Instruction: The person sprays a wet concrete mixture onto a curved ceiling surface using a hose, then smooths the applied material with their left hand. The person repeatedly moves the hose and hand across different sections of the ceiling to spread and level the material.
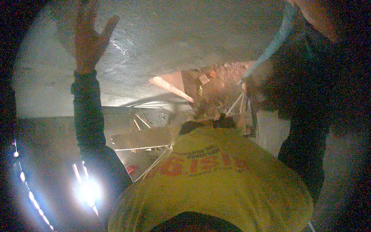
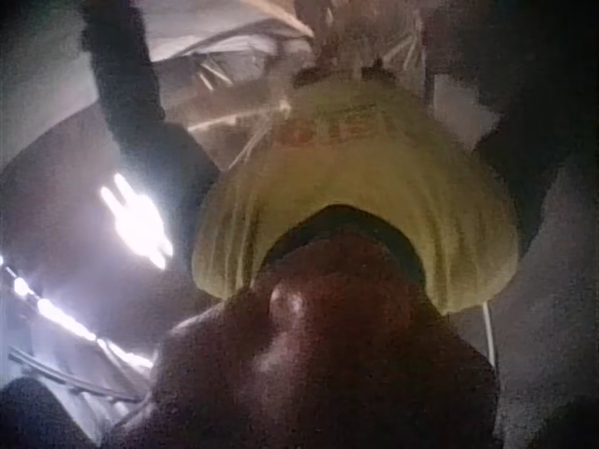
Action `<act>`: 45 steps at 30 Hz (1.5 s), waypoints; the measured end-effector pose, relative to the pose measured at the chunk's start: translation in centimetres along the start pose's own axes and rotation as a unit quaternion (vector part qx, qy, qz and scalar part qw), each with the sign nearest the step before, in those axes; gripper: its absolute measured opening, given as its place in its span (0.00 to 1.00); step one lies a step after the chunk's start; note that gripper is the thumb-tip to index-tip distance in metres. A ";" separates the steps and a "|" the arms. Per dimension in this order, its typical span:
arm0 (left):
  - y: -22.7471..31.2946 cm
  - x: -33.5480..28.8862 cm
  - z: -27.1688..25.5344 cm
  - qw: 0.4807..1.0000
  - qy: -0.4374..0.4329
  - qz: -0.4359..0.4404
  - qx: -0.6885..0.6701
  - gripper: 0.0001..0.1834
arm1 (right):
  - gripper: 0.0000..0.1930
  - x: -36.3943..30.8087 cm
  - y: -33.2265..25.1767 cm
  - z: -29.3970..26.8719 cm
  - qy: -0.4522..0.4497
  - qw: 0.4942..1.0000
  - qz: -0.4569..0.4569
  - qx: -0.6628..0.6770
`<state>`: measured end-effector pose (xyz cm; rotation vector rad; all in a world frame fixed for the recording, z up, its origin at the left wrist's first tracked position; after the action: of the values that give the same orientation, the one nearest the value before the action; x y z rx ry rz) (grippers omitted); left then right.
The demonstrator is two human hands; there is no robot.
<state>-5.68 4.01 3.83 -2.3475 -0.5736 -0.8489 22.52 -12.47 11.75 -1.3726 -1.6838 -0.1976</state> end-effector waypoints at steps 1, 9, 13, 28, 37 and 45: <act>-0.5 -0.3 0.2 1.000 0.006 -0.009 -0.009 0.45 | 0.25 -0.8 1.0 0.0 0.006 1.000 0.025 0.003; -3.3 -4.1 1.4 0.992 0.006 -0.109 -0.063 0.52 | 0.25 4.5 -1.3 -0.6 -0.002 0.992 0.057 0.109; -3.5 -4.4 1.6 0.984 -0.015 -0.147 -0.095 0.50 | 0.25 6.5 -2.4 -1.5 0.062 0.995 -0.017 0.071; -3.1 -5.9 2.3 0.983 -0.042 -0.135 -0.115 0.52 | 0.28 3.3 4.3 -9.5 0.154 0.980 0.120 0.043; 0.4 -2.2 0.9 0.983 -0.064 -0.102 -0.141 0.52 | 0.27 -0.7 6.6 -16.0 0.248 0.949 0.192 0.044; 1.1 -0.4 2.2 0.991 -0.050 -0.056 -0.110 0.50 | 0.24 -1.9 10.8 -21.4 0.309 0.926 0.203 -0.077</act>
<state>-4.38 4.51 1.74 -2.5892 -0.6910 -0.8876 43.12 -23.21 17.99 -1.5367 -0.8572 -0.4739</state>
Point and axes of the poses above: each hand's wrist, its own x-axis towards the middle knuckle, its own z-axis out of the palm, y = z × x, the point moved 10 cm from there along x, towards the middle knuckle, and after that the axes turned 11 degrees about z, right-handed, at the moved point
